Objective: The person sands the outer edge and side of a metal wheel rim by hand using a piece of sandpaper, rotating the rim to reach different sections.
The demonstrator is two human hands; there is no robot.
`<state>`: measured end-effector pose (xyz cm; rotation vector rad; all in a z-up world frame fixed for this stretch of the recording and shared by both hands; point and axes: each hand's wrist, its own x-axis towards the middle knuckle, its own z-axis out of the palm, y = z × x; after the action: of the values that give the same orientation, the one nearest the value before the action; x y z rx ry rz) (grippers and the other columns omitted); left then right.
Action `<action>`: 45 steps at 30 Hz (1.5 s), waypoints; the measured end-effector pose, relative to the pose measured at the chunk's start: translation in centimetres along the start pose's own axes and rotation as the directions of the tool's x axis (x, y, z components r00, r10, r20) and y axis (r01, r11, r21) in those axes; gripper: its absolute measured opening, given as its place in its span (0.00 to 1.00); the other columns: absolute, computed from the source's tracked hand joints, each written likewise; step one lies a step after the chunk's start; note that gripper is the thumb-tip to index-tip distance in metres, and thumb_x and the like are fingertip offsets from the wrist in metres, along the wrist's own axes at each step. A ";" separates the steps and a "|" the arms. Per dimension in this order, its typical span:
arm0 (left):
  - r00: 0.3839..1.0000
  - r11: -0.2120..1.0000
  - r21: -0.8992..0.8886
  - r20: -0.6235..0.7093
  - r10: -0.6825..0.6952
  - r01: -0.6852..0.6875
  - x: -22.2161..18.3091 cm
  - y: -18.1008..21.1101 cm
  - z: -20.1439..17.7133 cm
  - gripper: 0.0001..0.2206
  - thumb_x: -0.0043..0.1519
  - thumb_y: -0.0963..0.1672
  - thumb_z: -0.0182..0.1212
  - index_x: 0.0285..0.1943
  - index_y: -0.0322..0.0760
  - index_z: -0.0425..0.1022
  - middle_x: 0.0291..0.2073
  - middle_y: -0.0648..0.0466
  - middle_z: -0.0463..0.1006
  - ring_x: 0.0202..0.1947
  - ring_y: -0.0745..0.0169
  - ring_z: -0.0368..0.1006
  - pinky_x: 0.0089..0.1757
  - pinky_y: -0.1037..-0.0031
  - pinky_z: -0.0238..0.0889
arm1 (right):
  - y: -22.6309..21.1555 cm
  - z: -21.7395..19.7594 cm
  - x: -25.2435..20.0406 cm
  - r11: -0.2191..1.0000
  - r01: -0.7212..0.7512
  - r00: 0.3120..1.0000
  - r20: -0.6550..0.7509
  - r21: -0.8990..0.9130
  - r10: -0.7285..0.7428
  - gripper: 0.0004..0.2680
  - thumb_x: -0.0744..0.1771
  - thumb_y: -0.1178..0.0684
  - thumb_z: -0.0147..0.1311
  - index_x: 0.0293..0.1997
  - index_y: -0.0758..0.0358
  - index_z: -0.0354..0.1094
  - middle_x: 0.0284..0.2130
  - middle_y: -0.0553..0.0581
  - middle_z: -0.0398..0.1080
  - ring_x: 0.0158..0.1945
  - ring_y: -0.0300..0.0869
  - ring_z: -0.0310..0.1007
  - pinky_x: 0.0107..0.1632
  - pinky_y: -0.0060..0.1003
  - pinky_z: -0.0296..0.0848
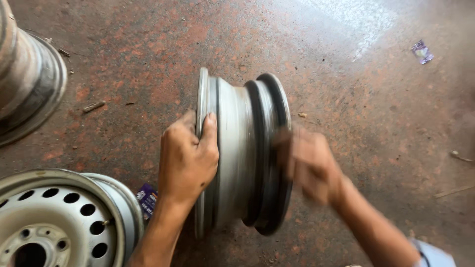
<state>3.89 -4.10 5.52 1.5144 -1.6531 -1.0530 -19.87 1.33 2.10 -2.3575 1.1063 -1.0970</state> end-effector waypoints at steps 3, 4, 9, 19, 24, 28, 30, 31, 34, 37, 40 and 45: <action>0.997 0.996 0.041 -0.005 0.079 -0.079 1.6 0.6 0.7 0.15 0.67 0.45 0.54 0.46 0.23 0.75 0.13 0.45 0.75 0.13 0.58 0.74 0.20 0.65 0.64 | -3.2 -0.8 -2.9 0.969 0.196 0.979 0.093 -0.150 -0.184 0.03 0.67 0.52 0.49 0.34 0.55 0.64 0.39 0.59 0.73 0.32 0.40 0.74 0.29 0.34 0.72; 0.996 0.997 0.006 0.019 0.082 -0.082 1.2 0.8 1.0 0.13 0.66 0.45 0.54 0.41 0.24 0.75 0.13 0.44 0.75 0.12 0.57 0.75 0.18 0.64 0.64 | -1.8 -1.4 -2.6 0.955 0.248 0.967 0.091 -0.162 -0.236 0.03 0.67 0.52 0.48 0.33 0.55 0.64 0.38 0.58 0.73 0.30 0.39 0.73 0.28 0.33 0.71; 0.996 0.997 0.051 0.071 -0.056 0.052 -0.4 0.6 0.9 0.10 0.65 0.44 0.54 0.42 0.29 0.74 0.11 0.43 0.76 0.09 0.52 0.75 0.15 0.63 0.62 | 8.2 -3.5 2.5 0.997 -0.072 0.997 0.013 -0.035 0.072 0.08 0.71 0.58 0.36 0.39 0.63 0.65 0.38 0.57 0.69 0.28 0.37 0.65 0.29 0.35 0.66; 0.975 0.974 0.074 0.033 -0.218 0.215 -0.5 1.4 2.4 0.13 0.68 0.45 0.51 0.60 0.37 0.67 0.19 0.47 0.80 0.19 0.56 0.81 0.22 0.65 0.70 | 7.0 -2.3 0.7 0.970 0.094 0.995 0.060 -0.226 -0.083 0.13 0.74 0.50 0.32 0.39 0.57 0.65 0.33 0.51 0.68 0.29 0.34 0.65 0.25 0.27 0.66; 0.965 0.997 0.022 -0.251 0.075 -0.072 -2.7 1.2 4.2 0.18 0.66 0.42 0.54 0.63 0.28 0.63 0.49 0.34 0.74 0.48 0.44 0.75 0.46 0.55 0.70 | 9.7 -6.2 6.6 0.919 -0.339 0.898 -0.222 0.202 0.380 0.17 0.76 0.44 0.29 0.46 0.63 0.66 0.37 0.53 0.68 0.29 0.36 0.59 0.30 0.31 0.64; 0.896 0.933 0.242 -0.296 0.331 -0.265 -5.4 0.1 6.1 0.27 0.64 0.40 0.48 0.74 0.25 0.53 0.69 0.30 0.47 0.69 0.29 0.51 0.63 0.44 0.54 | 3.3 -6.2 0.0 0.948 -0.264 0.918 -0.347 -0.179 0.190 0.06 0.74 0.58 0.46 0.57 0.66 0.64 0.44 0.53 0.69 0.41 0.39 0.70 0.43 0.36 0.76; 0.887 0.866 0.392 -0.207 0.413 -0.311 -6.0 -0.3 6.5 0.28 0.62 0.41 0.47 0.74 0.24 0.52 0.71 0.29 0.40 0.71 0.24 0.43 0.64 0.39 0.45 | -0.4 -5.4 -3.1 0.903 -0.399 0.865 -0.391 -0.158 0.313 0.10 0.71 0.60 0.50 0.59 0.65 0.65 0.51 0.55 0.64 0.49 0.40 0.71 0.49 0.36 0.77; 0.889 0.851 0.413 -0.173 0.423 -0.324 -5.8 -0.5 6.2 0.29 0.61 0.41 0.47 0.74 0.23 0.51 0.71 0.28 0.39 0.71 0.23 0.41 0.64 0.37 0.41 | -2.3 -4.9 -4.2 0.771 -0.604 0.670 -0.396 0.202 0.628 0.12 0.67 0.58 0.53 0.57 0.66 0.68 0.56 0.60 0.59 0.52 0.42 0.70 0.49 0.36 0.77; 0.915 0.884 0.395 -0.202 0.349 -0.249 -4.9 0.5 5.9 0.30 0.63 0.43 0.48 0.74 0.19 0.50 0.72 0.25 0.40 0.72 0.22 0.41 0.63 0.37 0.39 | -5.3 -3.5 -5.2 0.842 -0.527 0.737 -0.434 0.113 0.519 0.28 0.63 0.50 0.64 0.69 0.64 0.53 0.59 0.59 0.50 0.46 0.42 0.72 0.41 0.31 0.78; 0.955 0.927 0.355 -0.211 0.210 -0.125 -1.8 1.6 6.2 0.30 0.66 0.44 0.50 0.74 0.17 0.50 0.72 0.26 0.45 0.71 0.25 0.47 0.64 0.41 0.42 | -6.5 -1.8 -5.5 0.735 -0.448 0.875 -0.416 -0.508 0.246 0.27 0.58 0.44 0.64 0.58 0.68 0.63 0.53 0.65 0.57 0.57 0.53 0.63 0.54 0.45 0.75; 0.968 0.906 0.419 -0.200 0.154 -0.058 -0.4 2.4 5.9 0.29 0.66 0.44 0.50 0.74 0.18 0.51 0.72 0.28 0.51 0.69 0.31 0.52 0.63 0.43 0.43 | -6.6 0.2 -5.7 0.775 -0.455 0.854 -0.460 -0.439 0.242 0.26 0.58 0.45 0.66 0.58 0.66 0.65 0.51 0.61 0.59 0.51 0.48 0.68 0.45 0.37 0.79; 0.954 0.805 0.593 -0.237 0.186 -0.009 0.4 2.6 5.5 0.29 0.65 0.46 0.52 0.72 0.19 0.53 0.70 0.33 0.57 0.68 0.36 0.55 0.62 0.45 0.45 | -5.6 2.5 -5.2 0.723 -0.645 0.686 -0.605 -0.249 0.403 0.19 0.66 0.56 0.60 0.62 0.69 0.62 0.54 0.65 0.60 0.38 0.40 0.72 0.34 0.30 0.77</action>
<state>-2.22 -3.72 5.22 1.8284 -1.9141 -0.2288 -17.21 8.78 0.90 -1.7807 2.3032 -1.3675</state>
